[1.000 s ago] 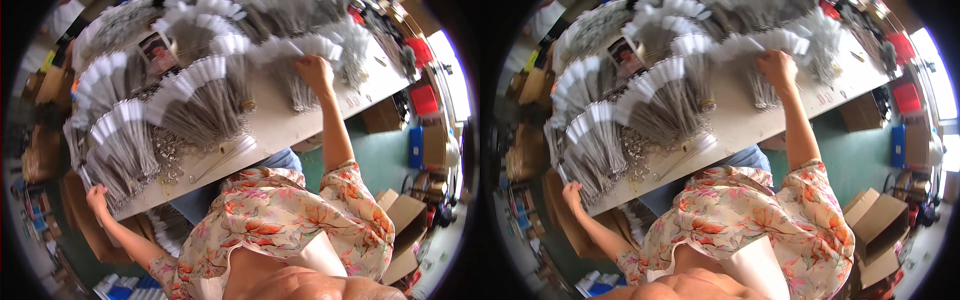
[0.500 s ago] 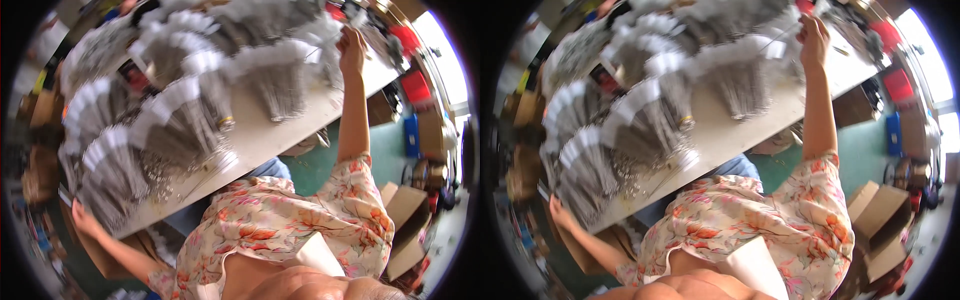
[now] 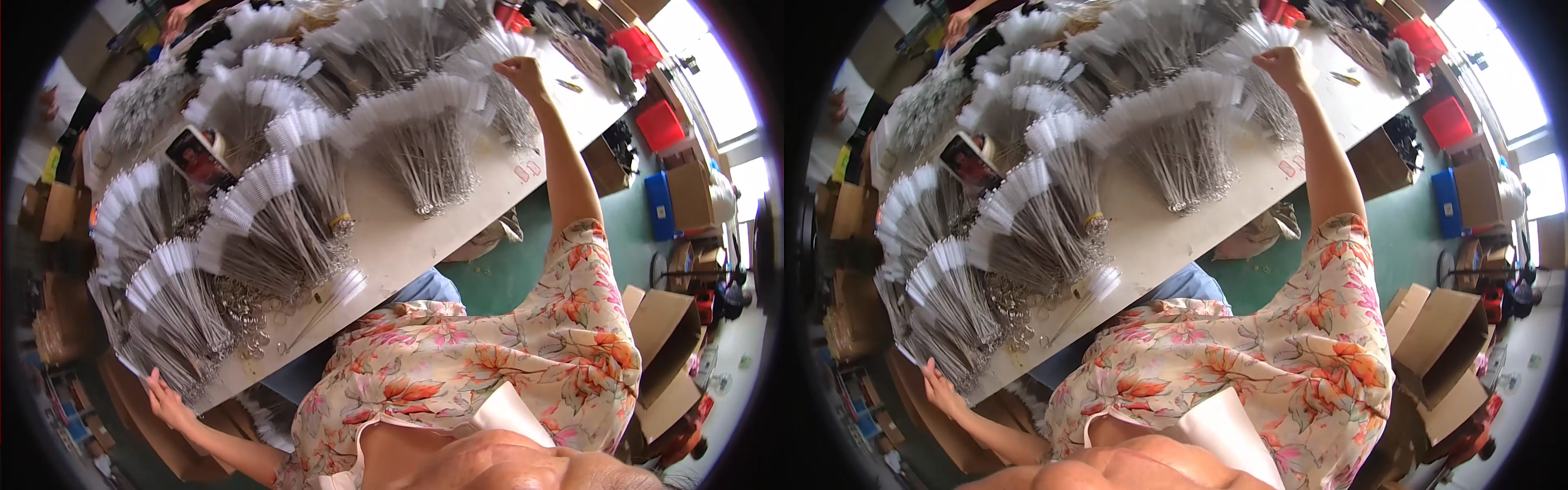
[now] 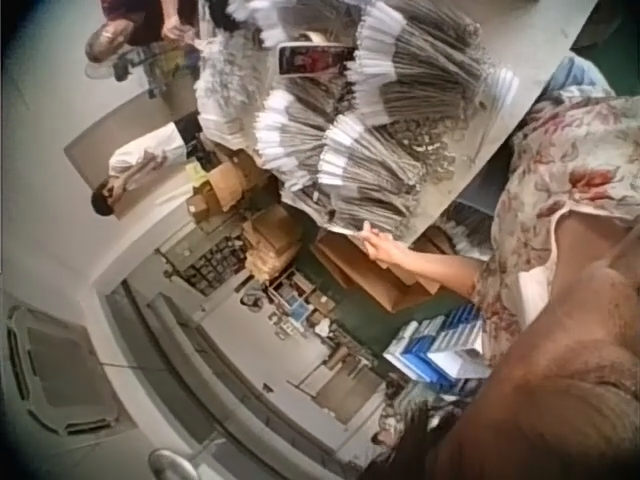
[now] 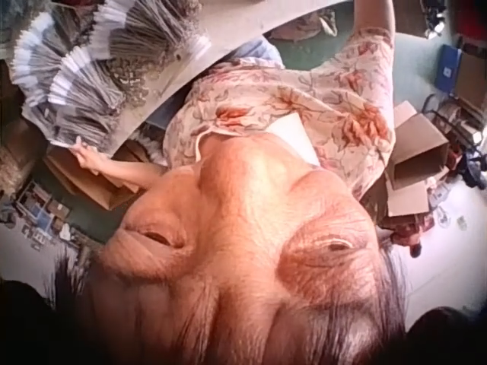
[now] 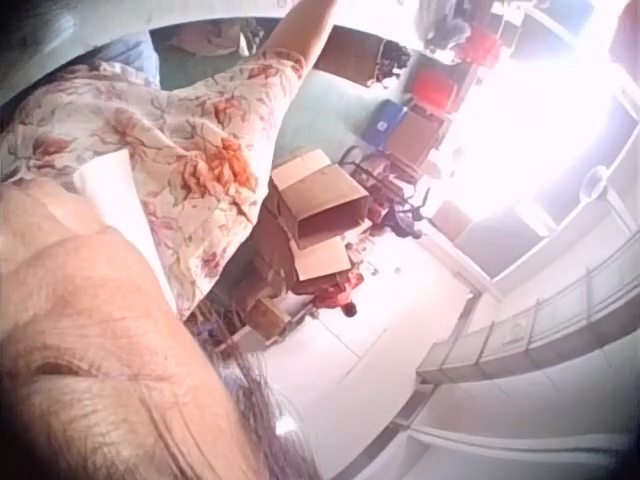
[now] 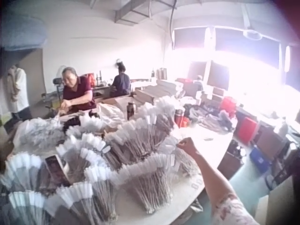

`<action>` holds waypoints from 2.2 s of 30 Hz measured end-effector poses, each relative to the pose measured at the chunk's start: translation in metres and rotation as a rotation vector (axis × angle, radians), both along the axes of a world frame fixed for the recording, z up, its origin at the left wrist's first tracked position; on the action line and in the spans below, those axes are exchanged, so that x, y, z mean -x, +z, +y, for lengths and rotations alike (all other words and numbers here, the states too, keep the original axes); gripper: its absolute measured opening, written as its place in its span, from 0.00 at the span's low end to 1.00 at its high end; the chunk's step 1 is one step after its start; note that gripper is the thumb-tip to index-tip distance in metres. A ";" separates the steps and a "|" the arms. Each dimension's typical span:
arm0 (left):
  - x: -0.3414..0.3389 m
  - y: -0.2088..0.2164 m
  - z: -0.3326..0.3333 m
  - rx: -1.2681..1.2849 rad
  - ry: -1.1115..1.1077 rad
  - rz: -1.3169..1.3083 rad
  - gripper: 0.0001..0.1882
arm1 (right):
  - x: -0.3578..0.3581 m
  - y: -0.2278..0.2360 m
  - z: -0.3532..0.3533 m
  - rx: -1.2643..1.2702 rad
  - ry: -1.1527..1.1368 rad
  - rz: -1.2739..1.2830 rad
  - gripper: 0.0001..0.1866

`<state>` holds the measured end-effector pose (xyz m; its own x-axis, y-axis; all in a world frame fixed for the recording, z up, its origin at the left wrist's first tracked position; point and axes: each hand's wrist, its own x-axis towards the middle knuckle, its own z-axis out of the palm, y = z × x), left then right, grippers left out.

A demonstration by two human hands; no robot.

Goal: Assembling and sorting bundles of industrial swabs at a workshop workbench.

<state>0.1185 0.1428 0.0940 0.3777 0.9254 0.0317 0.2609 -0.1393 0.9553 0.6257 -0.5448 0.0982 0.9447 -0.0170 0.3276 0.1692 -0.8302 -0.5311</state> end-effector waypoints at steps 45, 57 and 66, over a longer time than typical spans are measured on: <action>-0.123 0.057 -0.195 -0.631 -1.113 -0.403 0.56 | 0.308 0.046 0.336 -0.546 1.204 0.748 0.08; -0.088 0.012 -0.214 -0.704 -1.064 -0.387 0.13 | 0.302 0.033 0.298 -0.598 1.175 1.304 0.10; -0.029 -0.067 -0.201 -0.417 -0.559 0.329 0.10 | 0.280 -0.037 0.206 0.666 0.790 0.300 0.06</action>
<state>0.1470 -0.0581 0.0270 0.8357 0.5307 0.1411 0.3075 -0.6652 0.6804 0.3457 -0.3386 0.0617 0.6531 0.7300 -0.2013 0.7228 -0.6802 -0.1219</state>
